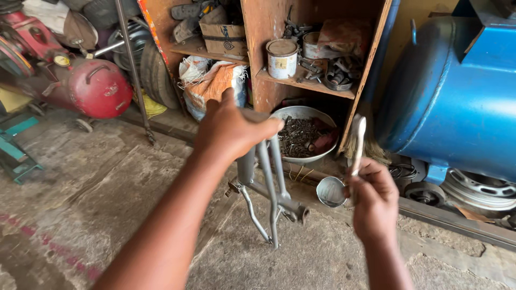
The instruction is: The person cleans a silver bicycle frame by hand using a toothbrush and a small cup of cleaning fluid, reaching into the joints and internal tubes of the frame.
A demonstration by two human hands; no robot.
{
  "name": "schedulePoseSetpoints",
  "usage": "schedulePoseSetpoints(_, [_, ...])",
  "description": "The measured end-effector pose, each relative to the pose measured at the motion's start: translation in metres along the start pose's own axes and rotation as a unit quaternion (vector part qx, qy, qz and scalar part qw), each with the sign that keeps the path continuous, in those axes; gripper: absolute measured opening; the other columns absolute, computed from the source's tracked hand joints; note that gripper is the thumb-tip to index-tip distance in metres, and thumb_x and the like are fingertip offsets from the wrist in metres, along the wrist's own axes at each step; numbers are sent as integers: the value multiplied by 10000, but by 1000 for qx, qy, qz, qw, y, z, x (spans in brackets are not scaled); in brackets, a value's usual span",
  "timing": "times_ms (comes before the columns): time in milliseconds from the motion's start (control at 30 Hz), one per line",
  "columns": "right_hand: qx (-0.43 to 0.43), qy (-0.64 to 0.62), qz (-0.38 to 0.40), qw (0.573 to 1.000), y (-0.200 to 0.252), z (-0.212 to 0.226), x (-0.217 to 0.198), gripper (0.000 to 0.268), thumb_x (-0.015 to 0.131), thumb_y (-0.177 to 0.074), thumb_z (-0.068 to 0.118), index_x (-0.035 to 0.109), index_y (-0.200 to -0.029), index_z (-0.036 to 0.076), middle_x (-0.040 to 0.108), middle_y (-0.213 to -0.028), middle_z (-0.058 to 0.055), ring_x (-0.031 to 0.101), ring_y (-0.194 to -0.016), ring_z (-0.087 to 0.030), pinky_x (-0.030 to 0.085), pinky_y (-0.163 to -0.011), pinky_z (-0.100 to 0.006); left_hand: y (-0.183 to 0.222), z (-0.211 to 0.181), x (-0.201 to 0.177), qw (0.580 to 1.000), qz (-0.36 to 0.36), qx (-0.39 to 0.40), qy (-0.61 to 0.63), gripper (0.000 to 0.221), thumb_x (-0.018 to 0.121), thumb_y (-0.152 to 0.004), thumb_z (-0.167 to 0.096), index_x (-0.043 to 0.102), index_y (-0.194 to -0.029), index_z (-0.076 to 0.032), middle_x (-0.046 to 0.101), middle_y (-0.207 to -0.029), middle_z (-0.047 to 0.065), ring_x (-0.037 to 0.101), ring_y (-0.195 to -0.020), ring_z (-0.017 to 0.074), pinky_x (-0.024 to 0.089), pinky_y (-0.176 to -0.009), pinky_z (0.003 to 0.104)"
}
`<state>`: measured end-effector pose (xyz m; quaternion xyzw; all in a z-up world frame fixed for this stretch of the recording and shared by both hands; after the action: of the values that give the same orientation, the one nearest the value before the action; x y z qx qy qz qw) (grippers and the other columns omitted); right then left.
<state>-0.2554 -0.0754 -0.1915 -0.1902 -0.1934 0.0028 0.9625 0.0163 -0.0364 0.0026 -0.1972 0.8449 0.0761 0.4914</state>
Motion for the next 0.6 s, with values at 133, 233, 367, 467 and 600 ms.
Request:
schedulePoseSetpoints(133, [-59, 137, -41, 988, 44, -59, -9, 93, 526, -933, -21, 593, -967, 33, 619, -842, -78, 524, -648, -149, 453, -536, -293, -13, -31, 13, 999, -42, 3, 16, 1188, 802, -643, -621, 327, -1513, 32, 544, -1336, 294, 633, -1189, 400, 562, -972, 420])
schedulePoseSetpoints(233, [-40, 213, -16, 976, 98, -117, 3, 104, 572, -885, 5, 665, -909, 44, 672, -819, -80, 604, -669, -139, 534, -554, -276, -21, -44, 24, 997, -68, 13, 14, 1116, 808, -627, -612, 407, -1437, 44, 545, -1320, 296, 636, -1176, 397, 562, -956, 422])
schedulePoseSetpoints(367, [176, 261, 23, 949, 157, -174, 40, 188, 612, -899, 79, 743, -1032, 95, 747, -811, -60, 644, -602, -165, 555, -519, -349, -31, -47, 33, 996, -94, 0, 14, 1125, 812, -612, -607, 395, -1429, 45, 526, -1324, 303, 636, -1158, 399, 563, -938, 434])
schedulePoseSetpoints(467, [205, 305, 35, 929, 164, -185, 63, 250, 648, -922, 126, 743, -1153, 118, 780, -853, -75, 689, -644, -195, 572, -599, -386, -36, -39, 34, 993, -114, -1, 11, 1137, 812, -616, -628, 394, -1419, 59, 525, -1321, 321, 614, -1178, 411, 554, -940, 449])
schedulePoseSetpoints(600, [191, 260, -6, 947, 151, -186, 89, 273, 666, -910, 120, 739, -1173, 102, 793, -964, -113, 768, -829, -189, 596, -744, -356, -40, -26, 30, 990, -138, 0, 0, 1170, 813, -618, -660, 393, -1429, 71, 568, -1291, 339, 606, -1204, 417, 535, -981, 451])
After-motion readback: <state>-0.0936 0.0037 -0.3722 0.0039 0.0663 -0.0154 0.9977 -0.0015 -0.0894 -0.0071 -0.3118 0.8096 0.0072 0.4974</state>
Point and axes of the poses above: each hand's wrist, its own y-axis away from the middle knuckle, its own x-axis out of the palm, z = x × y, the point moved 4 cm from there along -y, towards the middle knuckle
